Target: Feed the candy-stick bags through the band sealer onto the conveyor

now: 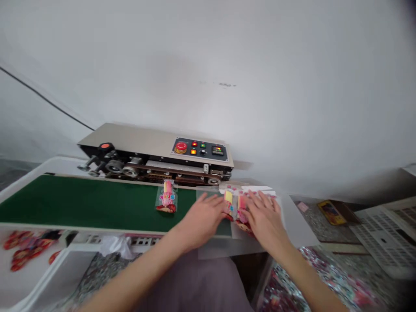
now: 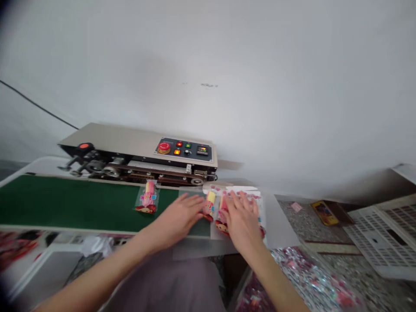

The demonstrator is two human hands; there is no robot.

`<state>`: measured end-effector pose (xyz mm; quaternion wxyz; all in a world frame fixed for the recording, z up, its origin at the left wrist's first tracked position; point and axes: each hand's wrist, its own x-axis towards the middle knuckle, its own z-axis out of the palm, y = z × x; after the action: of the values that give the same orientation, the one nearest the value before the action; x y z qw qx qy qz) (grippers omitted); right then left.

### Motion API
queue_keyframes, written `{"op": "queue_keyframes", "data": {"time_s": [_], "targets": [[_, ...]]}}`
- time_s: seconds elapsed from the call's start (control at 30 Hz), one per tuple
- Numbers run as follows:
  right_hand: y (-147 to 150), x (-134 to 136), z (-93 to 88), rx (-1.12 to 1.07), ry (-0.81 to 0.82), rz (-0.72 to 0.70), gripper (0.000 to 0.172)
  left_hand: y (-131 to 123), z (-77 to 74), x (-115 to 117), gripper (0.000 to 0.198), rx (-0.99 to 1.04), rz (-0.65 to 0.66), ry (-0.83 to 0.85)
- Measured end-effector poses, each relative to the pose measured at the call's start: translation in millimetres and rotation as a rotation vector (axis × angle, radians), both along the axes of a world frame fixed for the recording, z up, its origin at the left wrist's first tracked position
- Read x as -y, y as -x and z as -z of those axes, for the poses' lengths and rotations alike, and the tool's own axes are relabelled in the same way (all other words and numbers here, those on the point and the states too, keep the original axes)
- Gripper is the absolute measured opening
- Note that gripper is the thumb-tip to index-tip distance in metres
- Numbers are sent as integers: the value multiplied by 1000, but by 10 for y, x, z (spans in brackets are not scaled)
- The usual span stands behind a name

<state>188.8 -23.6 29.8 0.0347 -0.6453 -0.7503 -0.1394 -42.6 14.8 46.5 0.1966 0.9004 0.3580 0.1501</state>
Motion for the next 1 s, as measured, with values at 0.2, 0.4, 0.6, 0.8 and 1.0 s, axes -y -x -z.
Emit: {"op": "queue_keyframes", "data": {"time_s": [0.2, 0.4, 0.6, 0.8, 1.0], "targets": [[-133, 43, 235, 46, -43, -30, 42, -341, 113, -44, 44, -54, 132, 74], [-63, 40, 197, 22, -14, 38, 45, -262, 348, 3, 48, -73, 69, -82], [-30, 71, 140, 8, 25, 39, 45, -216, 495, 4, 48, -118, 37, -152], [263, -32, 71, -74, 143, 13, 47, 78, 356, -9, 49, -195, -38, -51], [215, -40, -52, -108, 120, 5, 44, 334, -49, -153, 56, -81, -192, 104]]}}
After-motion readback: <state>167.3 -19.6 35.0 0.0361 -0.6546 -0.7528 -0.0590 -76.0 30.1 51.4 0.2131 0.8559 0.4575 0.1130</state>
